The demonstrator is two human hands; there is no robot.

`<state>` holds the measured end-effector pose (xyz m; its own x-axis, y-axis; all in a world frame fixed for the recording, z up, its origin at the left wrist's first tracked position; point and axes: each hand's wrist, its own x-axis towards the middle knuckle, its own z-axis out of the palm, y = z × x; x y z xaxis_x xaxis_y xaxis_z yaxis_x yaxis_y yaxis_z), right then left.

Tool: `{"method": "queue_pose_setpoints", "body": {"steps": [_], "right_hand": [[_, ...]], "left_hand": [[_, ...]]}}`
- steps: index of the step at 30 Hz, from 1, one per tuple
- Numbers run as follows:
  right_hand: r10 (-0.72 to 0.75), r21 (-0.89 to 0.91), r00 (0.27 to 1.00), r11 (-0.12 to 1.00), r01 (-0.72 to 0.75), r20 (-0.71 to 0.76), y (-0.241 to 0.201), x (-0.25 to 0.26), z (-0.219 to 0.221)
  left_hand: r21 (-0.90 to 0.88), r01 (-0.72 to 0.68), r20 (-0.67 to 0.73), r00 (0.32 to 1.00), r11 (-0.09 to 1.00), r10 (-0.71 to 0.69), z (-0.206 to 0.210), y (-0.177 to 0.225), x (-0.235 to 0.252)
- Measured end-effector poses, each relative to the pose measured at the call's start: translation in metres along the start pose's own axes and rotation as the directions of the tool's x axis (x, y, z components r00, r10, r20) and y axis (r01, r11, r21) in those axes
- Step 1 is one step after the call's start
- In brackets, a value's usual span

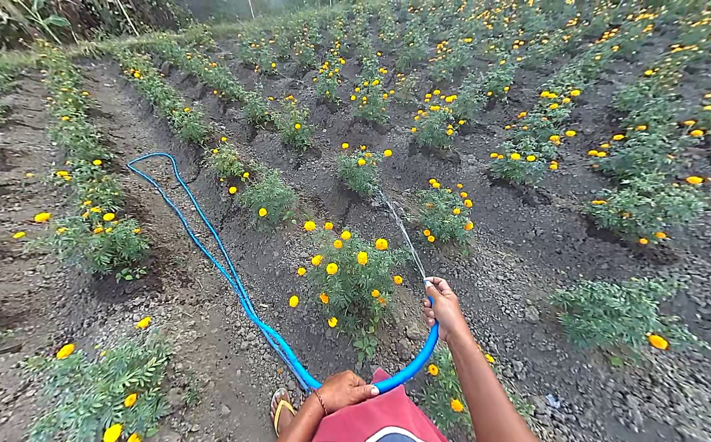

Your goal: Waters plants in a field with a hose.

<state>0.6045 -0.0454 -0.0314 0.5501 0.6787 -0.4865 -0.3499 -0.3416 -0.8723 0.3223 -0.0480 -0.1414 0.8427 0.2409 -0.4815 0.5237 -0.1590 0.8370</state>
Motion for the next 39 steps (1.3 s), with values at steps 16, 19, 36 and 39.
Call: {"method": "queue_pose_setpoints", "body": {"steps": [16,19,36,39], "right_hand": [[-0.023,-0.023,1.0,0.999,0.023,0.014,-0.006,-0.002,0.012],[-0.021,-0.034,1.0,0.999,0.022,0.018,-0.007,-0.002,0.015],[-0.038,-0.029,0.998,0.999,0.039,0.04,-0.01,-0.002,0.029],[-0.033,-0.035,0.999,0.999,0.035,0.038,-0.01,-0.002,0.031]], "left_hand": [[-0.031,-0.016,-0.017,1.0,0.999,0.015,-0.003,-0.003,-0.004],[-0.029,-0.017,-0.02,1.0,0.999,0.016,-0.004,-0.004,-0.005],[-0.048,-0.04,-0.036,0.999,0.998,0.038,-0.013,-0.009,-0.011],[-0.07,-0.048,-0.043,0.998,0.996,0.045,-0.015,-0.009,-0.012]]}}
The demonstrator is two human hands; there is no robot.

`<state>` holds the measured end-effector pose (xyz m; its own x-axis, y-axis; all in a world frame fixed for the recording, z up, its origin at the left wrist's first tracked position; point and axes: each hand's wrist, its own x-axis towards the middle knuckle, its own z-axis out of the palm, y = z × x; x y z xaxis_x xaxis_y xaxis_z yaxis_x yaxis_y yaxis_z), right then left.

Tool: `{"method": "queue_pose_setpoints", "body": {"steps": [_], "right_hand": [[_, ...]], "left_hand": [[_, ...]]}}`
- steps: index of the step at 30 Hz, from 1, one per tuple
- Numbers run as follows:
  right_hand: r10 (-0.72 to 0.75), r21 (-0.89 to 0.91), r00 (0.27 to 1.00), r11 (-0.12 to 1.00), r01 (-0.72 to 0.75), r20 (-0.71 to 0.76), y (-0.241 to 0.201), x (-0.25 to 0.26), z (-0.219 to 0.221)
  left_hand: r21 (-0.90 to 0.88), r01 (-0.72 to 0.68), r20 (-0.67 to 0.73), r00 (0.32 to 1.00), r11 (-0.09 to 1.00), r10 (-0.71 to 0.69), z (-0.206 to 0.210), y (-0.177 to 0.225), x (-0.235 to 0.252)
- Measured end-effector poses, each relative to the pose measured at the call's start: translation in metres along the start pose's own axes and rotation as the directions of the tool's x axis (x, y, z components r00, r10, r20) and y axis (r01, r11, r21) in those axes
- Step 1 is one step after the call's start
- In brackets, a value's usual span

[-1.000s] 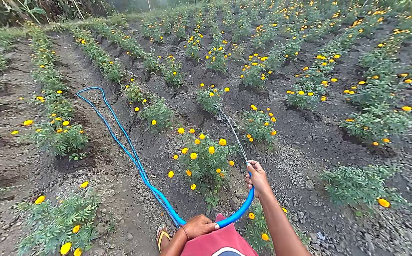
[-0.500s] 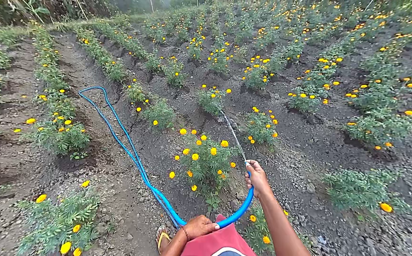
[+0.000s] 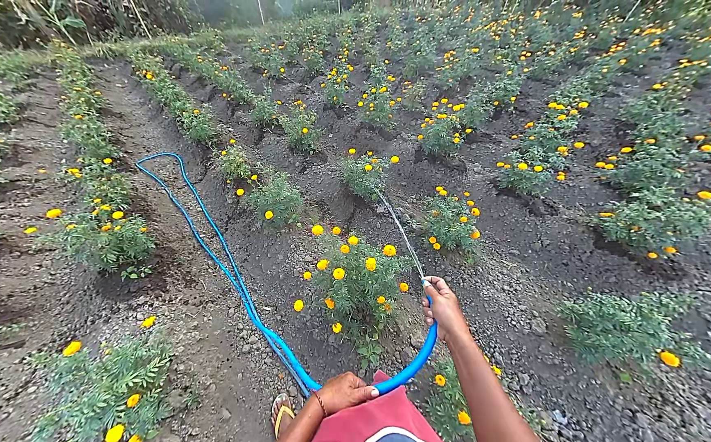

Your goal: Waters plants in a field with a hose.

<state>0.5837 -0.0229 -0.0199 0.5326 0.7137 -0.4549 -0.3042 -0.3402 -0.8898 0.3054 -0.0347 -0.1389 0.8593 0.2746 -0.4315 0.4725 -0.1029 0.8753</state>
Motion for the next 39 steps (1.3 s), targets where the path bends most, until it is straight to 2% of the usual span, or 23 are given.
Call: {"method": "queue_pose_setpoints", "body": {"steps": [27,39], "right_hand": [[0.002,0.058,1.0,0.998,-0.001,-0.027,0.003,0.005,0.0],[0.008,0.029,1.0,1.0,-0.008,-0.03,0.004,0.006,0.0]], "left_hand": [[-0.004,-0.02,0.014,1.0,1.0,0.02,-0.013,-0.002,0.001],[0.006,-0.015,0.008,1.0,1.0,0.015,-0.01,-0.004,0.001]]}}
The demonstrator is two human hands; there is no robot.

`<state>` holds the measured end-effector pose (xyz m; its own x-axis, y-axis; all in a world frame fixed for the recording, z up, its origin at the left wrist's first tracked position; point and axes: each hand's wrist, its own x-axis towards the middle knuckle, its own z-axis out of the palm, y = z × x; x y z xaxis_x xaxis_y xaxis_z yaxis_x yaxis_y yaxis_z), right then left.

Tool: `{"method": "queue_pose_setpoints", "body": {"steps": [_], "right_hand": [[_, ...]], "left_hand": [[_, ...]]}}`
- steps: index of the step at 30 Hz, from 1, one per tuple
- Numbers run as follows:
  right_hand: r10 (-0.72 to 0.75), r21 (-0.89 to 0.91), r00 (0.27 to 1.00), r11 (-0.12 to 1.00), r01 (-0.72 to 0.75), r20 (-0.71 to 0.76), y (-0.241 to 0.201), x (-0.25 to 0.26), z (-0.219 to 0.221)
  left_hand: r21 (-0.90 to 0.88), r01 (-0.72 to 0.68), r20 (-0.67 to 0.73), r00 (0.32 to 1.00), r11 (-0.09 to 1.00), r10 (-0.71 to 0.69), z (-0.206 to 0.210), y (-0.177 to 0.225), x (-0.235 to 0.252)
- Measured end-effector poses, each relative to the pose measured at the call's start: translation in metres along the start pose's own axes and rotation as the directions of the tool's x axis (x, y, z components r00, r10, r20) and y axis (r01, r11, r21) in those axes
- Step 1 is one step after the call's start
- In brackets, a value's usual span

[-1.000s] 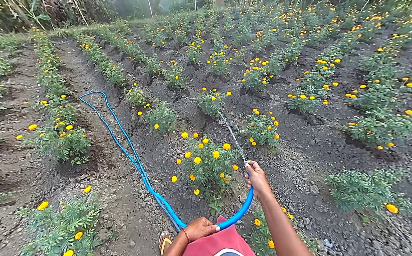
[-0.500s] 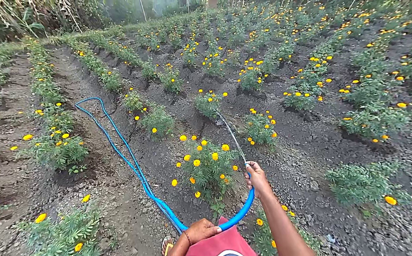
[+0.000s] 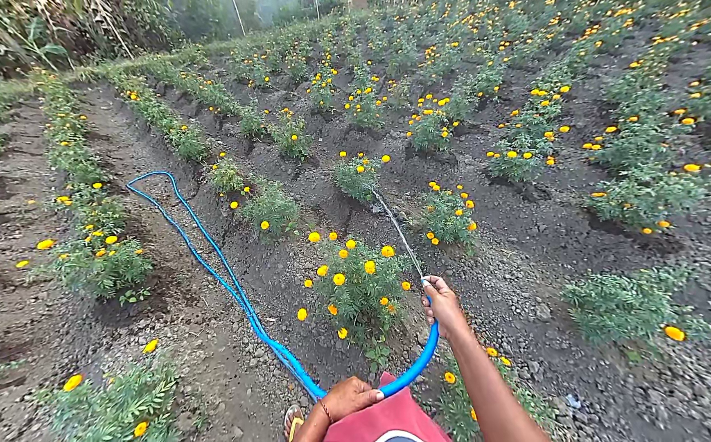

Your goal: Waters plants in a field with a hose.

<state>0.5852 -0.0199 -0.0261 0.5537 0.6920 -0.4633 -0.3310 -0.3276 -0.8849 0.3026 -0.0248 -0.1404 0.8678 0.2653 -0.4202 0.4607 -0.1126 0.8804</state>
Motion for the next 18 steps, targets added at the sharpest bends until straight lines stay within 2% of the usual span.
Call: {"method": "queue_pose_setpoints", "body": {"steps": [10,18], "right_hand": [[0.038,0.013,0.999,0.999,-0.038,-0.003,0.009,0.004,-0.011],[0.126,0.112,0.98,0.988,-0.11,-0.155,0.043,0.007,-0.053]], "left_hand": [[-0.018,0.017,0.004,1.0,1.0,-0.017,0.004,-0.001,0.002],[0.0,0.044,0.062,0.997,0.999,-0.044,0.012,0.003,0.01]]}}
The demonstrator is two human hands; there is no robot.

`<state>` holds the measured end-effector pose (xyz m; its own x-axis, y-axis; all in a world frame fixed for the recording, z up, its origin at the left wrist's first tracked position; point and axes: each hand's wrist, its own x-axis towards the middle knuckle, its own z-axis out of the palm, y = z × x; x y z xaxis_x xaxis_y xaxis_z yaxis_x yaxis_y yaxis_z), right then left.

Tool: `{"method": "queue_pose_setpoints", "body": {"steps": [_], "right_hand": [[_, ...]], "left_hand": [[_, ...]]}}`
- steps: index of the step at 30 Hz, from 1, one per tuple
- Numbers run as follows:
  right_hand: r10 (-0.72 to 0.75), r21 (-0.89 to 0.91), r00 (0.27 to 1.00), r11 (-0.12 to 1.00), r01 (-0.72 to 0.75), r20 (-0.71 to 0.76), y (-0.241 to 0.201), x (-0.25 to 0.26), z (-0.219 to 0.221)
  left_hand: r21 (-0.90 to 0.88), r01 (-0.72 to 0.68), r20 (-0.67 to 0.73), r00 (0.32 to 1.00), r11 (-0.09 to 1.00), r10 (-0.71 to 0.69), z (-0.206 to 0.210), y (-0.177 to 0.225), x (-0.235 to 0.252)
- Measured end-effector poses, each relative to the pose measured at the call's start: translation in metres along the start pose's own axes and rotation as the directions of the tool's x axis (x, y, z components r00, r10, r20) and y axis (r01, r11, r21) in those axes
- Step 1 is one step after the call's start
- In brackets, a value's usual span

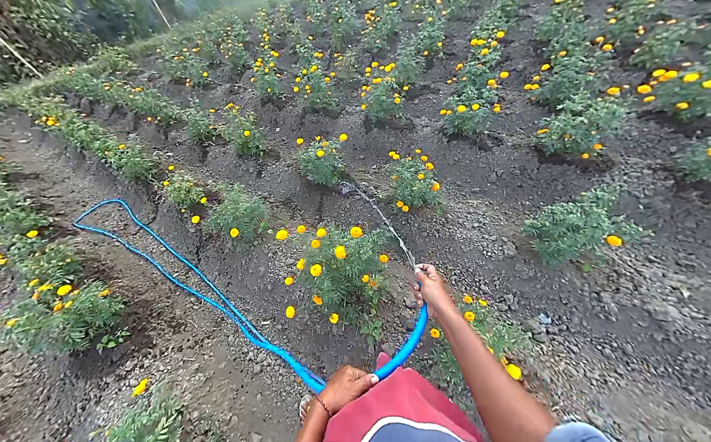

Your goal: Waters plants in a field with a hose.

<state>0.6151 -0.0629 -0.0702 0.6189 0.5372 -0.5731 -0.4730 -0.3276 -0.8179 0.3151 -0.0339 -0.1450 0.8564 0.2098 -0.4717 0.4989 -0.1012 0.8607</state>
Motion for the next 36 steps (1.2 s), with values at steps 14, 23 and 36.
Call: {"method": "queue_pose_setpoints", "body": {"steps": [14,23,36], "right_hand": [[-0.003,0.094,0.982,0.995,0.02,-0.186,0.016,-0.019,-0.096],[-0.04,0.097,0.976,0.993,0.062,-0.215,0.023,-0.058,-0.122],[-0.053,-0.061,0.972,0.997,0.04,-0.227,0.075,-0.168,-0.168]], "left_hand": [[0.124,-0.021,0.182,0.983,0.992,-0.002,0.046,0.047,0.029],[-0.009,-0.131,0.221,0.967,0.991,0.13,0.095,0.033,0.019],[-0.233,-0.111,0.209,0.965,0.966,0.161,0.226,0.008,-0.057]]}}
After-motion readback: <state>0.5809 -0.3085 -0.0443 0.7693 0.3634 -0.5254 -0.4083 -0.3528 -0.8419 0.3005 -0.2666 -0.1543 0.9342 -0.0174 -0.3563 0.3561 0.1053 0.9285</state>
